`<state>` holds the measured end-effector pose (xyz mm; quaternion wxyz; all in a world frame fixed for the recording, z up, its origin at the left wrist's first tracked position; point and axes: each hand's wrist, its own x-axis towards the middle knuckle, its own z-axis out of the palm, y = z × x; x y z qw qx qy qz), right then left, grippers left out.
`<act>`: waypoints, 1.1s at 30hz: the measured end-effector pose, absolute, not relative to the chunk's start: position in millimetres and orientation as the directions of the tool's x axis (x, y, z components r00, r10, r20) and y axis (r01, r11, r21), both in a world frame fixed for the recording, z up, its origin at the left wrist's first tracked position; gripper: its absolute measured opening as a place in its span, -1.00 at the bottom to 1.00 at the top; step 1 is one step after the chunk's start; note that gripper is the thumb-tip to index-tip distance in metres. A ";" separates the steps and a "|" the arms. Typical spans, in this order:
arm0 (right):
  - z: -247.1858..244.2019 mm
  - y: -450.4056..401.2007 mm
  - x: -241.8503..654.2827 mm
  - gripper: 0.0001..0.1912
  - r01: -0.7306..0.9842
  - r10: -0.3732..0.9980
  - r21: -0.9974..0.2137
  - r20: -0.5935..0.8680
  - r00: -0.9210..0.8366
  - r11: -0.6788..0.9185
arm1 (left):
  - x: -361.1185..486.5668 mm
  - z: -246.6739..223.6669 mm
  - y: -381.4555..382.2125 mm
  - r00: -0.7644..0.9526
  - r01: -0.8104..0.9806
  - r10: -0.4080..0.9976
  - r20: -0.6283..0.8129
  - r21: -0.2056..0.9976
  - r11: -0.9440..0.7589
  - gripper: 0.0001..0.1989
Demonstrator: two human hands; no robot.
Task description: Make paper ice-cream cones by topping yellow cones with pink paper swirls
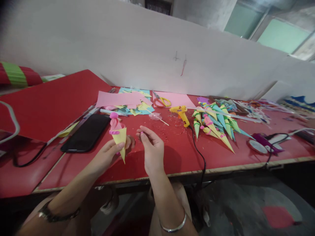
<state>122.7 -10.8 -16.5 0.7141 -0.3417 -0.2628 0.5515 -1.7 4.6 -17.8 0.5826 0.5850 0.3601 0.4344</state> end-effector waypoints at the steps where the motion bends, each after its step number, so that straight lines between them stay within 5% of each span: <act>1: -16.3 -10.8 122.5 -0.82 -0.621 0.969 -0.767 0.002 0.248 0.160 | -1.9 -18.7 4.8 0.370 -0.083 0.925 0.088 0.995 -0.062 -0.76; 14: -16.1 -11.3 121.6 -0.89 -0.586 0.963 -0.786 0.045 0.265 0.197 | -0.4 -20.2 5.1 0.370 0.012 0.929 0.020 1.000 -0.027 -0.75; 24: -15.5 -13.4 123.1 -0.89 -0.383 0.917 -0.835 0.327 0.229 0.394 | 7.5 -13.2 0.1 0.383 0.050 0.924 -0.024 0.999 0.005 -0.73; 33: -15.3 -15.6 121.4 -0.87 -0.318 0.926 -0.871 0.337 0.170 0.375 | 7.7 -13.2 -1.7 0.437 0.071 0.898 -0.055 0.997 0.026 -0.71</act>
